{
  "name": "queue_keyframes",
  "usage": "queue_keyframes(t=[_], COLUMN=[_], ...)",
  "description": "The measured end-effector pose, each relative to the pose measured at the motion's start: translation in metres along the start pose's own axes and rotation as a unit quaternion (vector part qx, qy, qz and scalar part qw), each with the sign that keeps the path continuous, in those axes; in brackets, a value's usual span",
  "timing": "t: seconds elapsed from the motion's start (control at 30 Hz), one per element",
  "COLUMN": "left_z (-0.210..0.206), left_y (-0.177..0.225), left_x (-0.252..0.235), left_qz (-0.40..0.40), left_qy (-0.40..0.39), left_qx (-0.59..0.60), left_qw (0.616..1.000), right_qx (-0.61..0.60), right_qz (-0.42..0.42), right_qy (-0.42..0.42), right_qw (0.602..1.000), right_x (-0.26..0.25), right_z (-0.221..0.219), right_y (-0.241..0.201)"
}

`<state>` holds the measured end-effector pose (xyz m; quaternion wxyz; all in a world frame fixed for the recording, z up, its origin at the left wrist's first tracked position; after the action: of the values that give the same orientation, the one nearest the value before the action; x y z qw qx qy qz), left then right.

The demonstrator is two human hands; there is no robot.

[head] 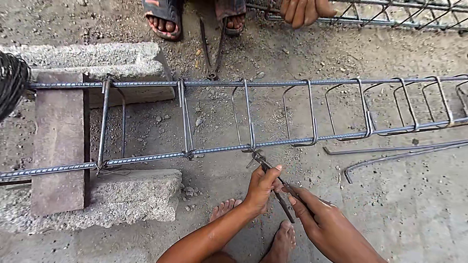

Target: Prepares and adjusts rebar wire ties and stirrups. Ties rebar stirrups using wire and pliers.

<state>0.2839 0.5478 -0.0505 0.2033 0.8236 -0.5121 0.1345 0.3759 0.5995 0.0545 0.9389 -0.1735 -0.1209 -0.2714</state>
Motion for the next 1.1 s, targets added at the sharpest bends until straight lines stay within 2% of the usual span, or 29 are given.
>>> queue_keyframes(t=[0.33, 0.63, 0.9, 0.93, 1.0, 1.1], left_z=[0.018, 0.011, -0.001, -0.003, -0.005, -0.006], left_y=[0.009, 0.002, 0.000, -0.001, 0.000, 0.002], left_x=[-0.005, -0.003, 0.006, 0.007, 0.010, 0.014], left_qz=[0.004, -0.016, 0.023, 0.029, 0.046, 0.062], left_qy=[0.024, -0.004, 0.006, 0.012, 0.034, 0.057], left_qx=[-0.128, -0.033, 0.019, 0.029, 0.049, 0.051], left_qw=[0.992, 0.999, 1.000, 0.999, 0.997, 0.995], right_qx=[-0.025, 0.051, 0.013, -0.007, -0.071, -0.216], right_qz=[-0.006, 0.015, -0.004, -0.025, -0.089, -0.157], right_qy=[0.029, 0.051, 0.051, 0.029, -0.086, -0.238], right_qw=[0.999, 0.997, 0.999, 0.999, 0.990, 0.934], right_x=[-0.002, -0.003, 0.002, 0.004, 0.010, 0.014], right_z=[-0.011, 0.004, -0.008, -0.011, -0.015, -0.033], right_y=[0.008, -0.006, 0.001, 0.005, 0.016, 0.023])
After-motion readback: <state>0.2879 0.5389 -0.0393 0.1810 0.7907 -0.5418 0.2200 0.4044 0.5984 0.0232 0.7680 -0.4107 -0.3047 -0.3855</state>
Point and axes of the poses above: each hand's wrist, its own x-axis away from the middle knuckle, its own z-axis out of the back of the hand, y = z × x, the point moved 5 cm from there along -x, towards the middle knuckle, and after that the axes turned 13 degrees about x, right-handed, at the moved point
